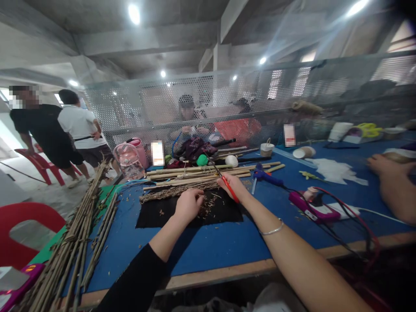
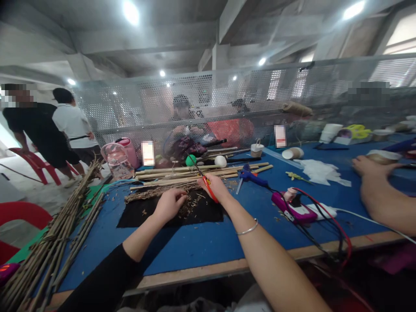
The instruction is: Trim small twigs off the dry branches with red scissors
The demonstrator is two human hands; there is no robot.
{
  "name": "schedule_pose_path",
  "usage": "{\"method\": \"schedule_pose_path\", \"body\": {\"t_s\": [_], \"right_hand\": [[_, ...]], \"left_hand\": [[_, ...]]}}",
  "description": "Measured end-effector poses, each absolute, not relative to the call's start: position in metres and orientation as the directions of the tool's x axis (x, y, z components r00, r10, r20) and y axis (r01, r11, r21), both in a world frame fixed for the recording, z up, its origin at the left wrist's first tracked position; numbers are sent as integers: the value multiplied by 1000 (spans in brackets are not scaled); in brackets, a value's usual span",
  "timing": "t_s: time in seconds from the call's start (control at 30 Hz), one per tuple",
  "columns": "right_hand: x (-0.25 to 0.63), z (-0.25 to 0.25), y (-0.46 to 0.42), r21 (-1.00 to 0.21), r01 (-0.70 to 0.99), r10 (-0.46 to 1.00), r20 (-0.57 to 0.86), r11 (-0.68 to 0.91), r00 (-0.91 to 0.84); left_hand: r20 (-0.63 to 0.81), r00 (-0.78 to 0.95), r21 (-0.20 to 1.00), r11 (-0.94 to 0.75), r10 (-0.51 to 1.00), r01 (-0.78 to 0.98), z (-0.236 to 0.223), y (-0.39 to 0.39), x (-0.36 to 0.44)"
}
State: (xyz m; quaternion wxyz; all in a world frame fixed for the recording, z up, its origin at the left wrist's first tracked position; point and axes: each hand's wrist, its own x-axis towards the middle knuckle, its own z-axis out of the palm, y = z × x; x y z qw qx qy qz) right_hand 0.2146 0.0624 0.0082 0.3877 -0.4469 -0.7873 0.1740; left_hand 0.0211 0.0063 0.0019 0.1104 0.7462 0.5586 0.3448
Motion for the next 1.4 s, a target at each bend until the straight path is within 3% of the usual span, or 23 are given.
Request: {"method": "schedule_pose_path", "body": {"t_s": [0.1, 0.2, 0.3, 0.4, 0.6, 1.13, 1.3, 1.4], "right_hand": [[214, 5, 64, -631, 569, 844, 464, 527, -268], [213, 3, 63, -625, 576, 840, 487, 527, -240], [213, 2, 61, -607, 591, 831, 508, 531, -226], [212, 2, 61, -599, 595, 827, 515, 536, -226], [207, 2, 58, -605, 604, 841, 488, 518, -233], [201, 2, 53, -603, 600, 836, 494, 526, -237], [203, 5, 53, -620, 587, 837, 508, 520, -204], [200, 6, 52, -622, 608, 855, 477, 493, -205]], "left_hand": [[305, 312, 347, -410, 900, 844, 9, 19, 45], [182, 374, 155, -402, 909, 902, 9, 33, 69], [133, 345, 55, -355, 929, 933, 6, 42, 85], [127, 341, 31, -347, 931, 937, 4, 44, 89], [201, 341, 113, -368, 918, 923, 3, 40, 76], [138, 366, 148, -384, 920, 911, -2, 51, 72], [236, 309, 348, -377, 921, 858, 0, 49, 62], [384, 96, 564, -315, 918, 764, 3, 43, 44]]}}
